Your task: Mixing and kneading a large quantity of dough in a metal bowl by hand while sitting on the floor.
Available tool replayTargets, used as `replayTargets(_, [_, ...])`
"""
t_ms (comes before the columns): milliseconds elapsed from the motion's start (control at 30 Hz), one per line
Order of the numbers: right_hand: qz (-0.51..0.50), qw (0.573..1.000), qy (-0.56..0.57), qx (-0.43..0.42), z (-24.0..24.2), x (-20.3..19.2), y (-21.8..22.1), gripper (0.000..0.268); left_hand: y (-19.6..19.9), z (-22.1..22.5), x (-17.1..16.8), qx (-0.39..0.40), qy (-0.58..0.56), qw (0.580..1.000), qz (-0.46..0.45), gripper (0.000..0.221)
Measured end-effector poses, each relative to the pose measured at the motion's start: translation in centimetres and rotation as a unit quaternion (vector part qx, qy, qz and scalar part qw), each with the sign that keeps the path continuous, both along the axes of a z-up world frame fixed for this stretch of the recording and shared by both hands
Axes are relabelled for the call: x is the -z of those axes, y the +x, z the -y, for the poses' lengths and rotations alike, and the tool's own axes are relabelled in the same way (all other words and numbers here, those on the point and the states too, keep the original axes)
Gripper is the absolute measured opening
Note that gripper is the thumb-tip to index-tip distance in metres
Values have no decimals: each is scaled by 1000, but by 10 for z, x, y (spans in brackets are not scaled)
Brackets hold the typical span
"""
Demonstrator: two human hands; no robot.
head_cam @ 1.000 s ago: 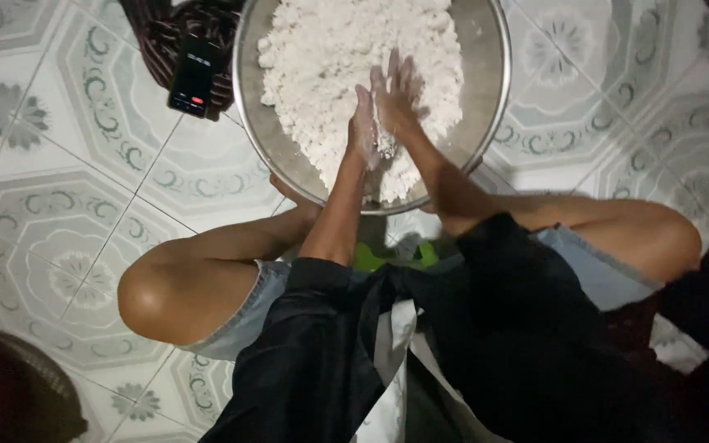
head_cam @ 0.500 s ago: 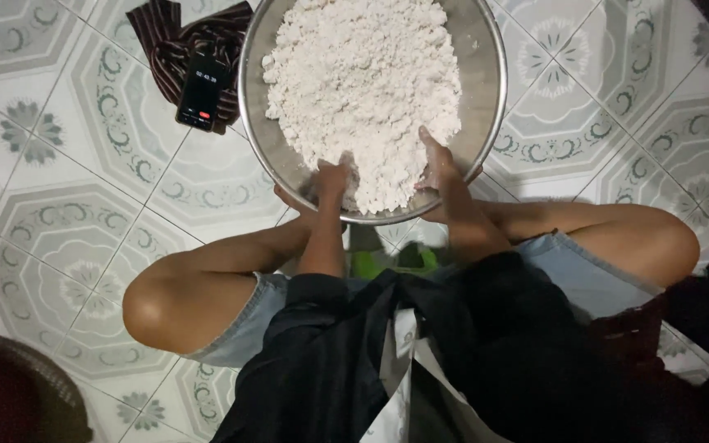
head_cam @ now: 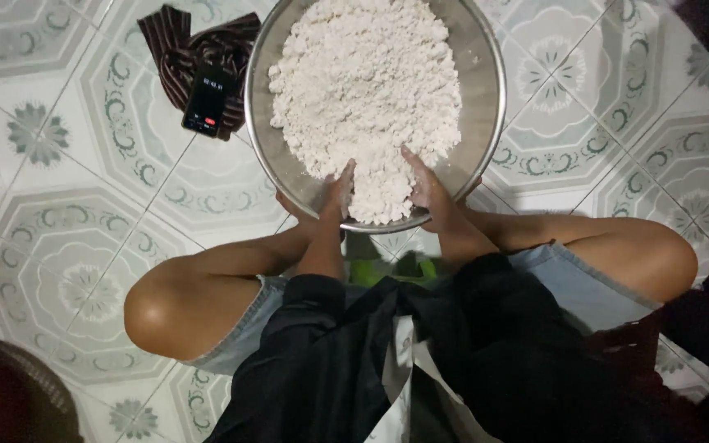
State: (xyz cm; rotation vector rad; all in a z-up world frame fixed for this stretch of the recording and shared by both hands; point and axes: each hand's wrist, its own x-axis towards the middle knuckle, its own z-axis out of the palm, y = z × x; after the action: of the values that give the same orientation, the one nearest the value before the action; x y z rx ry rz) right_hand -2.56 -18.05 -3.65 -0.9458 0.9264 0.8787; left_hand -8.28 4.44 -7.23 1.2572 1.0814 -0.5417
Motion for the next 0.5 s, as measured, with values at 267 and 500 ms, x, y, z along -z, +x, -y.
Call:
replayTargets(267, [-12, 999, 2, -42, 3, -3, -26, 114, -23, 3, 12, 27, -54, 998, -10, 121])
replayTargets(500, [3, 996, -44, -72, 3, 35, -22, 124, -17, 6, 16, 95, -80, 992, -23, 149])
